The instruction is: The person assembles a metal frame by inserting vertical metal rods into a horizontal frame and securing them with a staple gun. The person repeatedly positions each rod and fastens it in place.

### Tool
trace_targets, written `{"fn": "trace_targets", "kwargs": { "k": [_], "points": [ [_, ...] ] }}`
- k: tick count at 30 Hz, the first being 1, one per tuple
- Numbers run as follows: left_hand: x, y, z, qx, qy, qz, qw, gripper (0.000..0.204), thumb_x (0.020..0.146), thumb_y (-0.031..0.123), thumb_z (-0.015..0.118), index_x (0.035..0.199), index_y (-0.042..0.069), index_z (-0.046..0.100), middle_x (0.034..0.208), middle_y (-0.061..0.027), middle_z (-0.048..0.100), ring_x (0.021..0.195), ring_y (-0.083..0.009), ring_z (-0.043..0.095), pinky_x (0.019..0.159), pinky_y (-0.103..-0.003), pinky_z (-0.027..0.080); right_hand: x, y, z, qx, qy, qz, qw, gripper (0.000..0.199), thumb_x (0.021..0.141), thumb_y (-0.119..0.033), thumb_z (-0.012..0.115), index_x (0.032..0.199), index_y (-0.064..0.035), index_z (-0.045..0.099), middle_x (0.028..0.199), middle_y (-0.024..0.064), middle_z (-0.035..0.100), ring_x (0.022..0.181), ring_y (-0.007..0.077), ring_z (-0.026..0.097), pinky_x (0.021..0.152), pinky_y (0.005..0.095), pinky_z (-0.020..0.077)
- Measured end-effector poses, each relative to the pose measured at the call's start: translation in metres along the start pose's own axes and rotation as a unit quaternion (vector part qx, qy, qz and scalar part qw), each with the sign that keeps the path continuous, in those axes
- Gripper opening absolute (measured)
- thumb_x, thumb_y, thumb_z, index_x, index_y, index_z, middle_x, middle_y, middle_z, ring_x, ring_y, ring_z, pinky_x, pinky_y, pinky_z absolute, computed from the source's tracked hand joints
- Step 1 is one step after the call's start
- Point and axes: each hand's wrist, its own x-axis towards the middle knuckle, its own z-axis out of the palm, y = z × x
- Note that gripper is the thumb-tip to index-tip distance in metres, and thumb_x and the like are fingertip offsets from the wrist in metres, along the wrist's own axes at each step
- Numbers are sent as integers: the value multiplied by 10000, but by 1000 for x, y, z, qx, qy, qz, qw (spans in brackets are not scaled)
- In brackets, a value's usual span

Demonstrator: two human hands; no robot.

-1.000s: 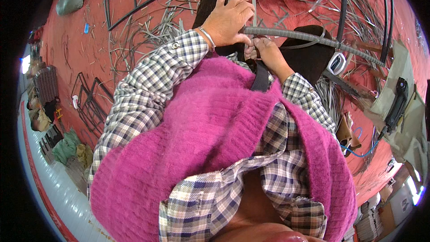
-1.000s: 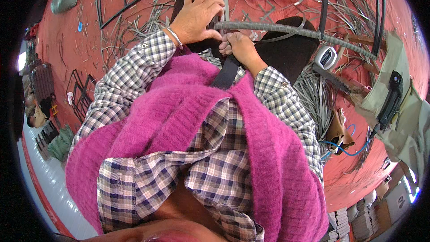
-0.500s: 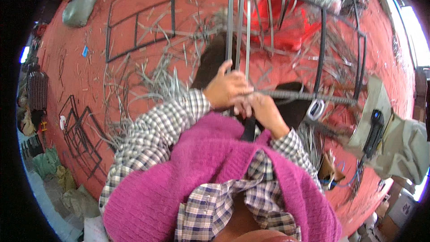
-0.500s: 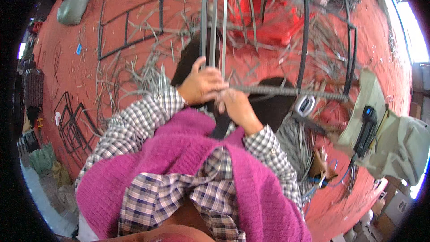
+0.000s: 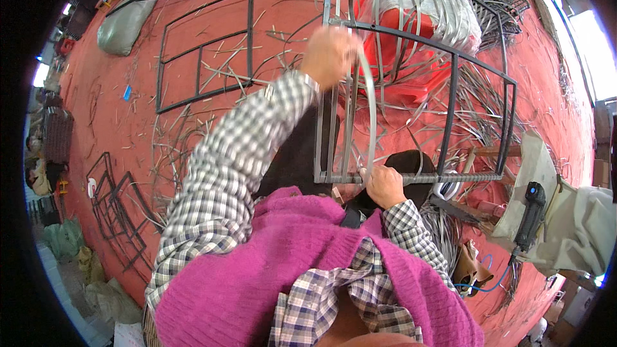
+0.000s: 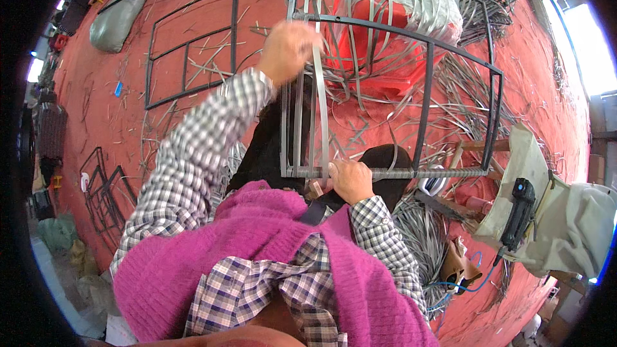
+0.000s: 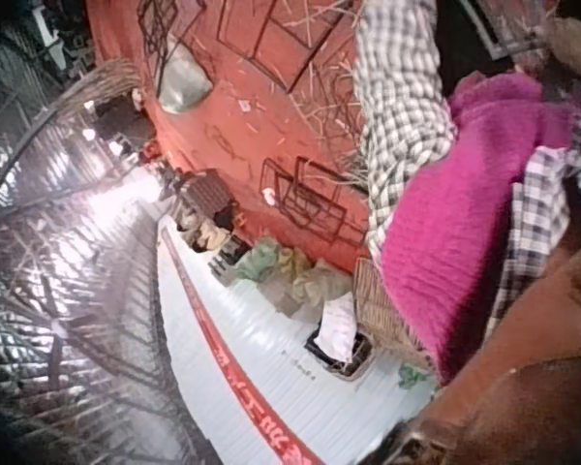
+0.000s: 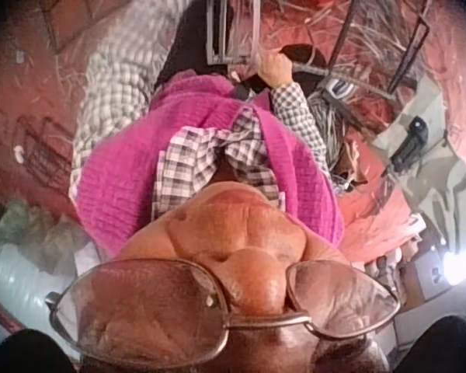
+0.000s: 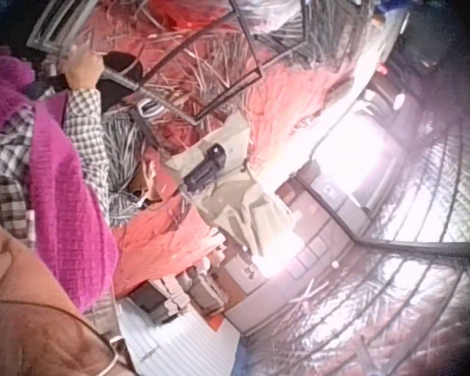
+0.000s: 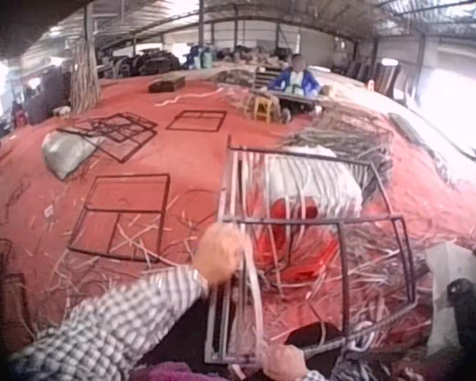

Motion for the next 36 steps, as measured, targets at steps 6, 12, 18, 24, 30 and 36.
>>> {"fn": "trace_targets", "kwargs": {
  "k": [6,12,18,24,30,36],
  "points": [
    [66,-53,16,55,-132,-72,987,161,843,242,572,856,125,682,741,-43,644,767,-226,596,892,-399,392,-2,-2,-3,21,-7,-6,1000,250,860,-264,497,775,-66,625,702,143,618,660,333,601,615,454,466],
    [74,-66,27,-42,-148,-123,980,220,827,307,608,801,110,703,630,-82,611,568,-251,571,576,-363,449,1,7,2,25,-13,-11,1000,244,845,-262,517,757,-57,618,692,122,620,658,312,601,618,435,469],
    [91,-72,26,-7,-305,-148,941,239,815,322,611,838,101,699,700,-98,632,685,-260,600,664,-391,449,-2,9,1,45,-22,-3,999,223,839,-271,537,796,-82,647,677,144,619,654,325,607,605,428,480],
    [107,-75,30,25,-438,-67,896,231,811,266,641,820,36,663,630,-122,596,601,-260,578,607,-380,434,45,14,-18,268,-94,102,953,242,876,-169,532,1031,1,607,835,212,636,809,300,648,703,365,493],
    [120,-81,44,-19,-527,-116,842,198,819,222,645,791,25,652,569,-65,572,470,-172,555,427,-318,429,194,1,-16,587,72,-38,806,348,903,-5,416,1250,10,442,987,76,599,802,123,569,736,248,452],
    [125,-79,41,70,-568,-91,815,123,820,107,585,781,11,650,555,-69,575,408,-166,536,363,-302,403,257,-22,-30,692,90,6,717,255,913,-49,432,1136,39,519,918,91,617,788,105,589,705,241,475]
  ]
}}
